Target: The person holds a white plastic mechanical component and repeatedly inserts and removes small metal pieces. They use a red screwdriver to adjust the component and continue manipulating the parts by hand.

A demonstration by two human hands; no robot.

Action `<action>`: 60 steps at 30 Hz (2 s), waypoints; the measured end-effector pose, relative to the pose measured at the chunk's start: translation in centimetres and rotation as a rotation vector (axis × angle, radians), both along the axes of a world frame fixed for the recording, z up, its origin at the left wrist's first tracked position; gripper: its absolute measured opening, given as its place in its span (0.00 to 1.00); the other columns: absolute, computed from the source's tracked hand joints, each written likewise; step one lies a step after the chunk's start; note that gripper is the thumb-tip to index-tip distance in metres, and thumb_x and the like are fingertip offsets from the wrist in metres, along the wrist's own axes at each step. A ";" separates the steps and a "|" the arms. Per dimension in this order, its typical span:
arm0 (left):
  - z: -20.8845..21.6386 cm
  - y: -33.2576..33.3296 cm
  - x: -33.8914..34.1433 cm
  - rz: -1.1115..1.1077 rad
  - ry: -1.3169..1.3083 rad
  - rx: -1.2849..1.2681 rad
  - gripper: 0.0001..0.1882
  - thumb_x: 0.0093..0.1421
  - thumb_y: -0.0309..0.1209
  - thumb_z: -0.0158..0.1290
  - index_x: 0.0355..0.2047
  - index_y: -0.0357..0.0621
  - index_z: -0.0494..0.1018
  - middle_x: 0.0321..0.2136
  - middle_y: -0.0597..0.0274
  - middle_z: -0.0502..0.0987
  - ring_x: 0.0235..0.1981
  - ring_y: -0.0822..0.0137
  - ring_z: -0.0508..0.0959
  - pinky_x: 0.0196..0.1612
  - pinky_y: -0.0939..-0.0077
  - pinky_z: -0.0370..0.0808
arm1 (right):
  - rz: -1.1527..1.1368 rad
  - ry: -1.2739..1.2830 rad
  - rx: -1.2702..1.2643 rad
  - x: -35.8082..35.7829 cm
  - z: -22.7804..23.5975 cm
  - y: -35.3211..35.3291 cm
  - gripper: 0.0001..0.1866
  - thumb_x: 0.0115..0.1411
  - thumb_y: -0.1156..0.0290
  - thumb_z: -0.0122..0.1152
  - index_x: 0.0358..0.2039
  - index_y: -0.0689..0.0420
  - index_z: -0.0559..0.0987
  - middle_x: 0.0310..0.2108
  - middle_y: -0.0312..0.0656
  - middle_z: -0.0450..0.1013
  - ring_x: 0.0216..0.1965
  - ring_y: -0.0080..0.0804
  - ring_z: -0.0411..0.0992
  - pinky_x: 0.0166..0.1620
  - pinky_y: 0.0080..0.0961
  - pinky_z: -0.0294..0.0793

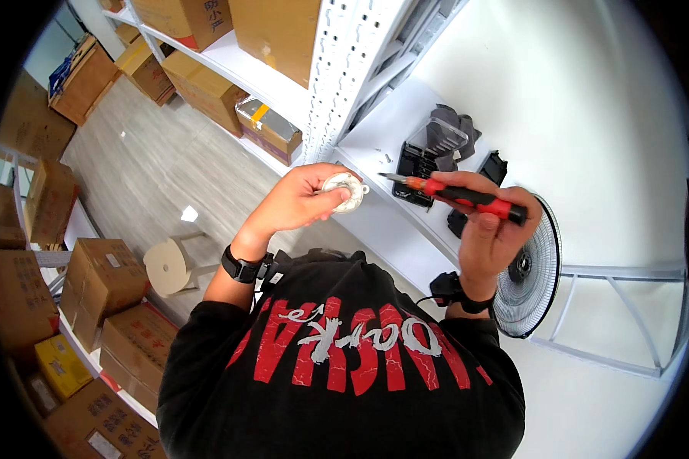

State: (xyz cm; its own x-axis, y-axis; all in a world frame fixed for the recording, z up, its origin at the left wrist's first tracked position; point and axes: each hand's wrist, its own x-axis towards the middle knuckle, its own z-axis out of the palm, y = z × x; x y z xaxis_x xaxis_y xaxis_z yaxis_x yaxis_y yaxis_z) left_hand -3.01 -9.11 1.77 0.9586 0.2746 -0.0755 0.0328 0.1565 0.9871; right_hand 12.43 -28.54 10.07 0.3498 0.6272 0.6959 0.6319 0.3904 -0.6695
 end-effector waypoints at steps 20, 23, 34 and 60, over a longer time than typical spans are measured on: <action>0.1 3.9 -11.0 0.044 -0.033 0.012 0.11 0.63 0.31 0.52 0.43 0.42 0.76 0.22 0.73 0.73 0.17 0.84 0.67 0.16 0.88 0.60 | 0.233 0.002 -0.011 -11.1 -1.8 6.7 0.15 0.69 0.65 0.47 0.48 0.56 0.55 0.43 0.62 0.73 0.42 0.46 0.77 0.49 0.35 0.74; 0.2 4.2 -11.6 0.066 -0.048 0.019 0.10 0.63 0.31 0.52 0.43 0.41 0.76 0.22 0.73 0.73 0.17 0.84 0.67 0.16 0.88 0.60 | 0.246 0.067 0.008 -11.9 -1.6 7.1 0.15 0.69 0.65 0.47 0.47 0.56 0.55 0.43 0.62 0.74 0.42 0.46 0.77 0.49 0.35 0.74; 0.1 5.2 -11.9 0.069 -0.034 0.015 0.10 0.63 0.30 0.52 0.42 0.40 0.76 0.23 0.73 0.73 0.18 0.83 0.67 0.20 0.86 0.63 | 0.234 0.046 -0.031 -12.2 -2.0 8.5 0.16 0.68 0.65 0.49 0.48 0.56 0.56 0.44 0.62 0.74 0.42 0.45 0.77 0.48 0.33 0.74; -1.0 6.4 -10.2 0.158 -0.080 0.076 0.09 0.61 0.28 0.53 0.41 0.39 0.76 0.25 0.73 0.74 0.22 0.82 0.68 0.25 0.86 0.66 | 0.136 -0.125 -0.075 -10.1 -2.7 9.1 0.19 0.67 0.70 0.48 0.55 0.60 0.59 0.44 0.58 0.73 0.43 0.46 0.76 0.47 0.37 0.77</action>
